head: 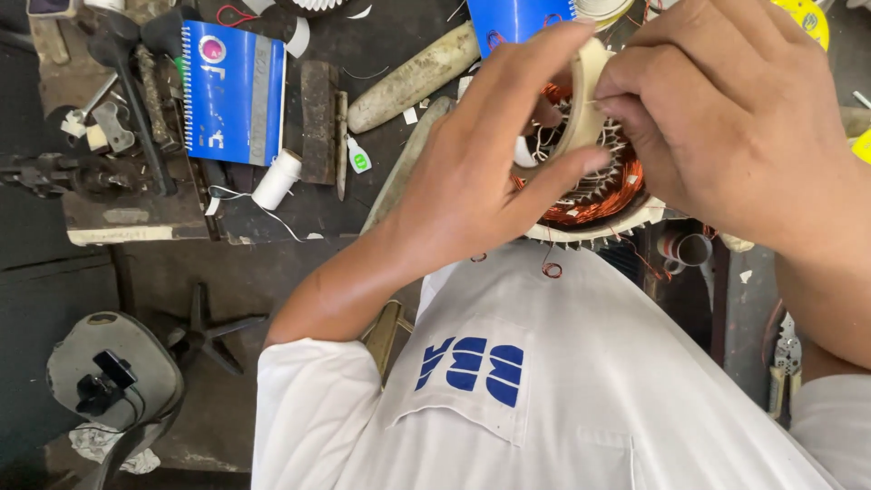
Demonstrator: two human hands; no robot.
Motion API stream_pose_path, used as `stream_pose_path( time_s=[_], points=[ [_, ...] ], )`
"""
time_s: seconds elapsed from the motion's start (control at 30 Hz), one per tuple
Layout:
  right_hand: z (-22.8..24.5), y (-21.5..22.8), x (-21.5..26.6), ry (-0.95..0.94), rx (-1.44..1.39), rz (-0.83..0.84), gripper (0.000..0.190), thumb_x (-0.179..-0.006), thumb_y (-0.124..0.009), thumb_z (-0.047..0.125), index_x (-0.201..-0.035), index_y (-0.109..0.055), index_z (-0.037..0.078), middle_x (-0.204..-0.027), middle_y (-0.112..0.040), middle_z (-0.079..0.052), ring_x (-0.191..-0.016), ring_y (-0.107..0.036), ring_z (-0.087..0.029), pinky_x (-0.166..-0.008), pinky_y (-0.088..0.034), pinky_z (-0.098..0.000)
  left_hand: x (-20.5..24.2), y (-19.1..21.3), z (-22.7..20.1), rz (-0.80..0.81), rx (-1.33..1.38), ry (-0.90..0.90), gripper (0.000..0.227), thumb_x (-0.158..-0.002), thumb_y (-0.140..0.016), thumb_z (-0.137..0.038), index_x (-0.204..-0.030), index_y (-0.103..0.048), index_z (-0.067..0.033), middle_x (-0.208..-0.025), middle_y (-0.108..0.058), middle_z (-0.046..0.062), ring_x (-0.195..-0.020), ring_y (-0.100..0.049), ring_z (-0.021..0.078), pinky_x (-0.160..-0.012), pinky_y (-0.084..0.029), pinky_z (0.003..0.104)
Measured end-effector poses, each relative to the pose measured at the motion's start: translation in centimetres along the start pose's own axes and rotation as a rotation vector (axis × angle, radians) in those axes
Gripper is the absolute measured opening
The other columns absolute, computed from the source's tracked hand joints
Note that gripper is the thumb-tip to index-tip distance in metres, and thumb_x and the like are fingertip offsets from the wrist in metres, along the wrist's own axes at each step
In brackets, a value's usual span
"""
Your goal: The person works on a motor stator, using shears to cut a piece of tape and then applying it to the copper windings. They also use their hands to arrange and adjust the wires within the stator.
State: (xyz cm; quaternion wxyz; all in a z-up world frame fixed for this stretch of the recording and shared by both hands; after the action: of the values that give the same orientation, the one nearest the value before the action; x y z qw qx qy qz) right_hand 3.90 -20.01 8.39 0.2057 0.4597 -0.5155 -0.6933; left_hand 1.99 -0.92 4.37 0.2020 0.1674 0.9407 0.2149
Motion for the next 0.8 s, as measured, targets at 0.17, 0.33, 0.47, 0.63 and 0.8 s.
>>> stream_pose_path(
  time_s=[0.17, 0.33, 0.47, 0.63, 0.8],
  points=[
    [-0.5, -0.1, 0.2, -0.026, 0.271, 0.048, 0.014, -0.123, -0.070, -0.001, -0.110, -0.068, 0.003, -0.117, -0.069, -0.012, -0.098, -0.060, -0.032, -0.088, -0.044, -0.0404, -2.6, -0.3, -0.2, -0.140, 0.025, -0.161, 0.029, -0.105, -0.067, -0.012, -0.129, -0.051, -0.0088, -0.115, -0.057, 0.008, -0.073, -0.055, 0.0181, -0.076, -0.052, 0.032],
    [-0.7, 0.1, 0.1, -0.085, 0.396, 0.118, 0.017, -0.127, -0.064, 0.004, -0.111, -0.067, 0.009, -0.118, -0.066, -0.008, -0.103, -0.059, -0.029, -0.094, -0.045, -0.0399, -3.9, -0.2, 0.9, -0.126, -0.011, -0.155, 0.026, -0.104, -0.070, -0.017, -0.124, -0.055, -0.0117, -0.108, -0.044, 0.008, -0.085, -0.056, 0.0203, -0.076, -0.054, 0.035],
    [-1.4, 0.0, 0.4, -0.160, 0.283, 0.102, 0.015, -0.131, -0.066, 0.006, -0.117, -0.071, 0.004, -0.122, -0.063, -0.014, -0.108, -0.060, -0.035, -0.097, -0.046, -0.0449, -4.8, -0.3, 1.2, -0.111, -0.071, -0.113, 0.026, -0.103, -0.072, -0.015, -0.124, -0.056, -0.0162, -0.117, -0.042, 0.005, -0.059, -0.053, 0.0099, -0.061, -0.050, 0.030],
    [-2.9, 0.0, -0.6, -0.209, -0.049, 0.037, 0.013, -0.124, -0.069, -0.003, -0.112, -0.068, -0.007, -0.108, -0.063, -0.021, -0.096, -0.056, -0.040, -0.086, -0.044, -0.0489, -6.3, 0.6, 0.1, -0.107, 0.030, -0.209, 0.010, -0.101, -0.062, -0.010, -0.109, -0.055, -0.0118, -0.119, -0.041, 0.006, -0.057, -0.040, 0.0134, -0.059, -0.042, 0.029],
    [-4.0, 0.9, -0.3, -0.335, -0.314, 0.009, 0.006, -0.114, -0.076, -0.013, -0.113, -0.072, -0.009, -0.104, -0.067, -0.019, -0.095, -0.060, -0.030, -0.086, -0.045, -0.0378, -7.0, -0.1, 0.1, -0.122, 0.189, -0.233, 0.005, -0.101, -0.058, -0.005, -0.104, -0.056, -0.0080, -0.111, -0.047, 0.006, -0.056, -0.032, 0.0097, -0.054, -0.033, 0.024]
  ],
)
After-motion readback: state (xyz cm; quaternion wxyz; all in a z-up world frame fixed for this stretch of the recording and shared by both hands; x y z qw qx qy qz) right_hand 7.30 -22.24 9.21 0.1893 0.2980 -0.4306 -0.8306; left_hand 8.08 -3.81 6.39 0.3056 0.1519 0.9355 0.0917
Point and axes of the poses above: each hand's wrist, its own x-axis away from the middle knuckle, its own y-axis out of the back of the hand, z = x × y, the point moved 4 cm from there along -x, towards the middle knuckle
